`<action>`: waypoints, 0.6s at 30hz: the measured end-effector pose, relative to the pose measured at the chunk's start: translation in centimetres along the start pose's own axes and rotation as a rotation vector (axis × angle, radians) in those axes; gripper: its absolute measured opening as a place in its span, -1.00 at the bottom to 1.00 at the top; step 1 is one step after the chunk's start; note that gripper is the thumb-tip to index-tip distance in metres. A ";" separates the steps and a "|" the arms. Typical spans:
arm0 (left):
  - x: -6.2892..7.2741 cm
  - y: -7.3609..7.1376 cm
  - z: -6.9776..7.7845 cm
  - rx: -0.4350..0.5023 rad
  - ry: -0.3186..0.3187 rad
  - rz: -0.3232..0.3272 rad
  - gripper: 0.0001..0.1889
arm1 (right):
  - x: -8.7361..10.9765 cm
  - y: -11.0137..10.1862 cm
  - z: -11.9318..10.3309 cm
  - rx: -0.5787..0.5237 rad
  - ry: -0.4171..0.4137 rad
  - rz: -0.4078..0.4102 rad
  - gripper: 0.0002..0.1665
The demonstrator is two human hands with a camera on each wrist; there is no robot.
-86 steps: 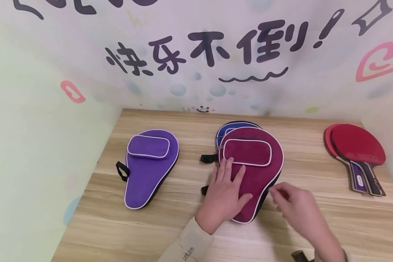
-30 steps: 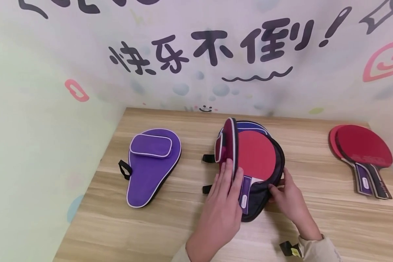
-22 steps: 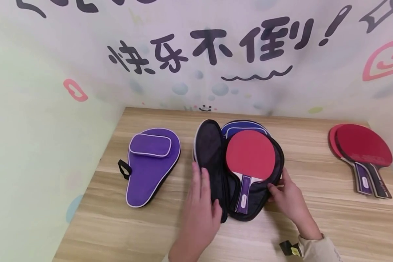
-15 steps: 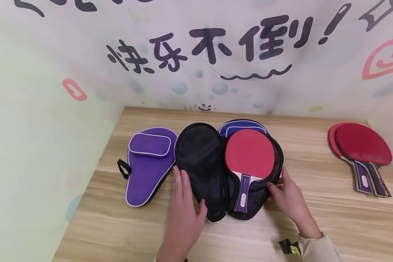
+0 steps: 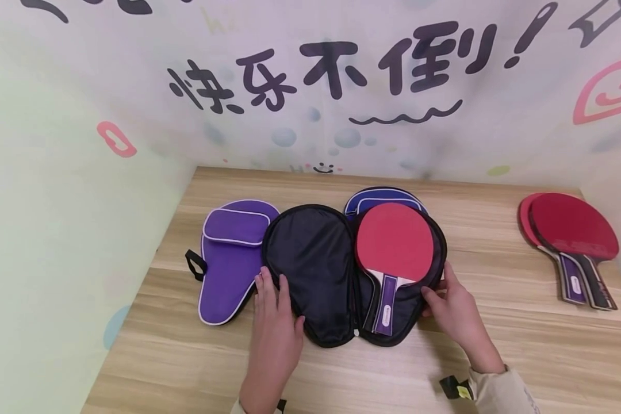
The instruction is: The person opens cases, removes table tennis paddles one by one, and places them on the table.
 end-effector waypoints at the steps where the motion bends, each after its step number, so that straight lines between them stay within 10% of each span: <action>1: 0.0 0.0 0.1 -0.013 0.012 0.005 -0.12 | 0.0 0.0 0.1 -0.003 0.003 0.000 -0.03; 11: -0.3 1.1 2.4 -0.039 0.166 -0.019 -0.21 | 0.4 -0.4 0.2 0.042 0.027 0.019 -0.05; 18: -0.3 2.8 4.1 0.003 0.332 -0.127 -0.20 | 3.0 -2.3 -2.5 0.119 -0.078 0.222 -0.30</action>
Point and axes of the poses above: each hand's wrist, its own x-axis away from the middle knuckle, its own y-axis out of the palm, z = x × y, the point moved 10 cm from there along -x, towards the middle knuckle, and after that the axes turned 5 degrees about x, right-handed, at the moved point
